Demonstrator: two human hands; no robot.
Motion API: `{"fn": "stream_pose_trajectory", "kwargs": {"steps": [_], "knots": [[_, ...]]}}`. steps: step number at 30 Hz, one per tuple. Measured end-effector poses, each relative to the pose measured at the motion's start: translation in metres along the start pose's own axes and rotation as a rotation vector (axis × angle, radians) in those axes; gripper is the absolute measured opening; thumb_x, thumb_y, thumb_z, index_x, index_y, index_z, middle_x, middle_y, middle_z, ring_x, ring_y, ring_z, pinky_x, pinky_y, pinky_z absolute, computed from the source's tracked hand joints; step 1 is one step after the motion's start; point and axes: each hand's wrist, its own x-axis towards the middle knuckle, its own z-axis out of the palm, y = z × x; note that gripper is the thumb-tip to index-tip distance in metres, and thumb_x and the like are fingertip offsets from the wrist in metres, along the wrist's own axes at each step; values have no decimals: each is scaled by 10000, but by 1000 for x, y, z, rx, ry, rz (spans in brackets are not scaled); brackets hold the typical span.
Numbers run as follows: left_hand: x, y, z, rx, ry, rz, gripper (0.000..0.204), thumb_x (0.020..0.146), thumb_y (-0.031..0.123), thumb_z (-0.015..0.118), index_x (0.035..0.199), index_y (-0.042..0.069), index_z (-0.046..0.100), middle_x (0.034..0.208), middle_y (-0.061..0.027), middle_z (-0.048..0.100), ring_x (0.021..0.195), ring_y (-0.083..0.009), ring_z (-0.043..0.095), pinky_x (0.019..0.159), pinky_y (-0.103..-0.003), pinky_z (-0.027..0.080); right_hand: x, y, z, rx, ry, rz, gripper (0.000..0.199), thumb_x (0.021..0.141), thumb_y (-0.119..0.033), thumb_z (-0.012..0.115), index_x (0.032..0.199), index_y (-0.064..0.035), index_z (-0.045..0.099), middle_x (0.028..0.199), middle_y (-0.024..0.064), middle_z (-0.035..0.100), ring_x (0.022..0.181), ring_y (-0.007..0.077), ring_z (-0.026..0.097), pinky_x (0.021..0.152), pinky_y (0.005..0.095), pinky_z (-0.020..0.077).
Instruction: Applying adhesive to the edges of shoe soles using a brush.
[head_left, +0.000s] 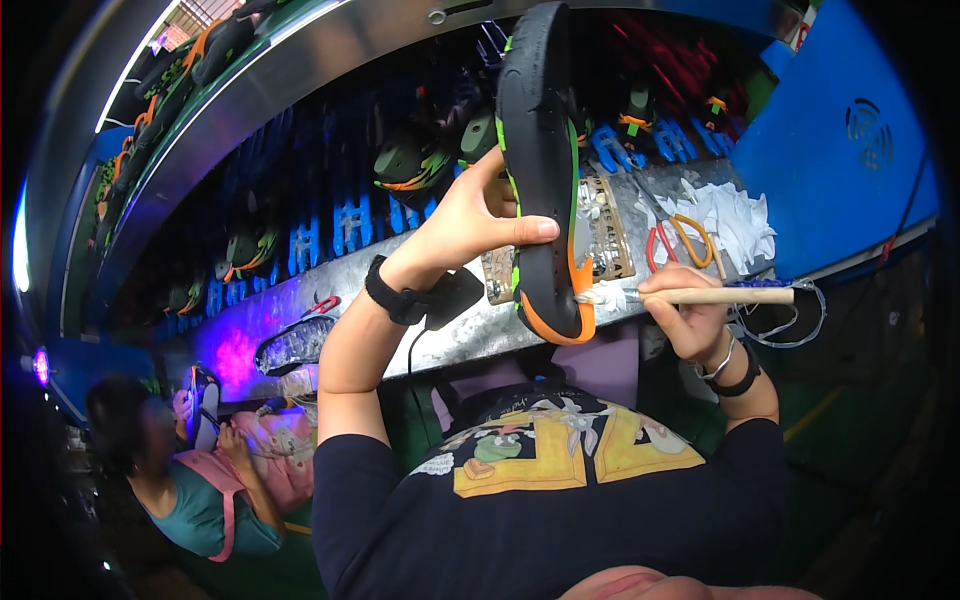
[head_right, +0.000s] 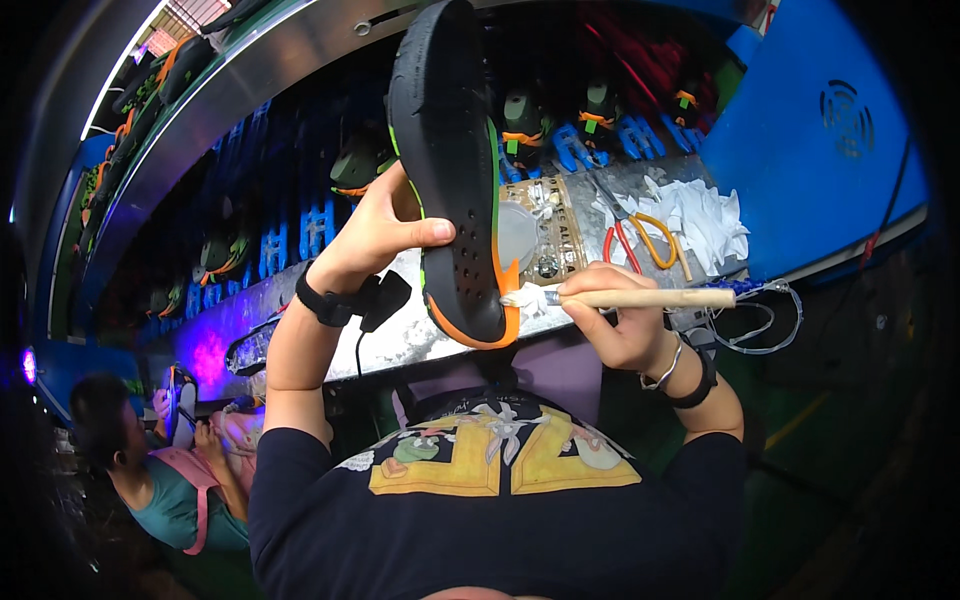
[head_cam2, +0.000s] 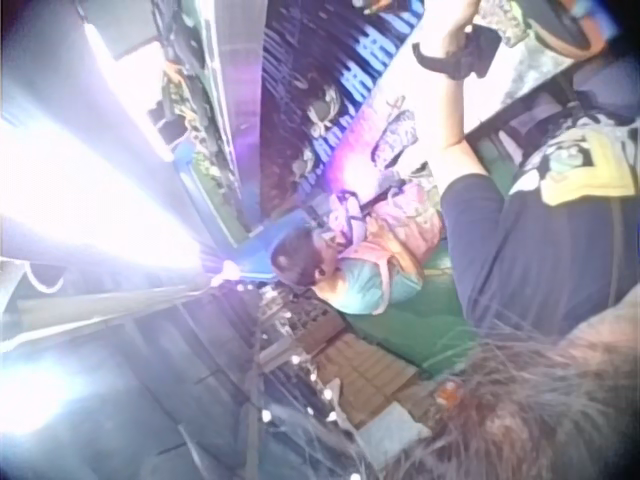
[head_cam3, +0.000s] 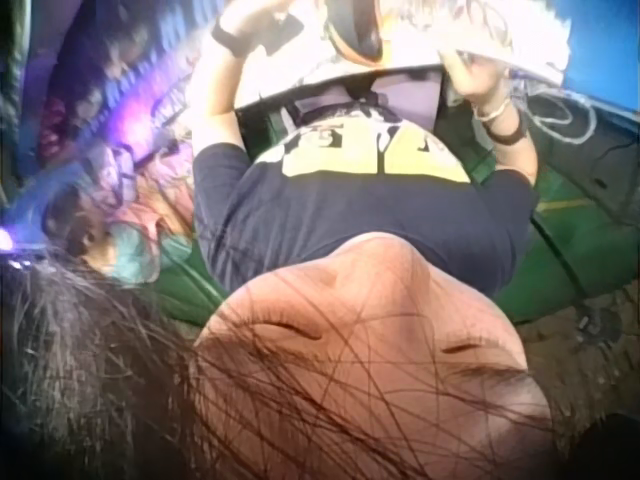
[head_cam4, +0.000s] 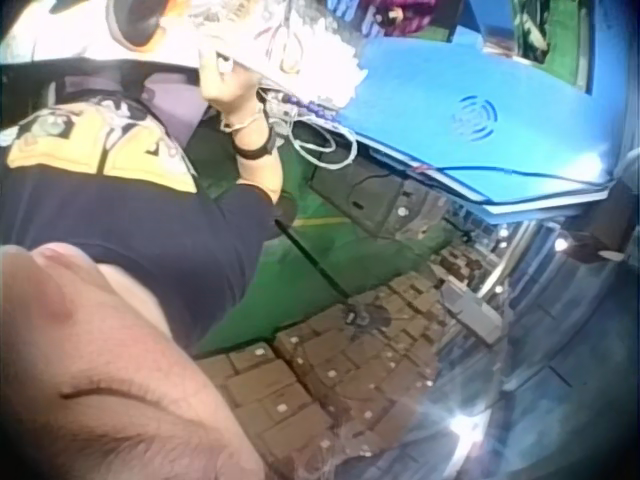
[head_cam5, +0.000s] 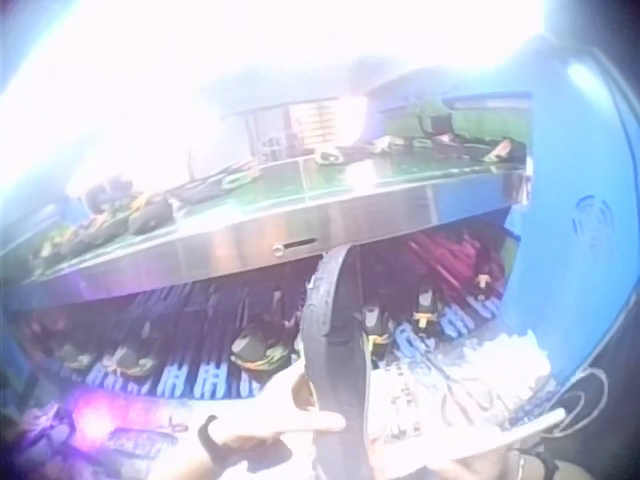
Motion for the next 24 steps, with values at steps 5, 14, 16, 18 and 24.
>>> {"fn": "stream_pose_trajectory", "kwargs": {"steps": [5,14,16,18,24], "knots": [[18,-2,11,-11,-51,9,652,659,151,723,1186,-2,372,973,-94,551,839,-152,563,729,-271,467,-12,20,-13,162,201,110,126,766,22,535,890,39,548,741,74,533,620,89,486,557,204,393],[197,148,26,-338,-189,140,467,826,339,475,1087,-47,454,1026,-178,544,889,-243,567,777,-361,456,-46,-5,-65,160,820,-90,208,828,-126,500,949,43,493,709,57,441,591,106,431,525,215,377],[256,172,8,-465,32,156,507,807,268,559,1132,-70,364,1018,-200,506,915,-254,534,702,-362,471,-54,-3,-59,153,810,-95,208,827,-119,497,952,47,489,700,70,460,580,103,429,520,207,366],[267,187,2,76,-18,-98,450,846,300,469,1137,-29,372,999,-189,522,843,-296,570,633,-370,493,-68,2,-66,93,827,-45,203,827,-115,495,952,44,489,685,69,468,566,101,426,519,206,362],[228,198,-76,918,209,-144,358,717,278,640,916,-14,581,755,-116,613,603,-195,586,556,-296,476,-77,24,-68,128,894,127,182,823,-104,495,952,25,495,638,42,460,537,88,413,509,194,350]]}}
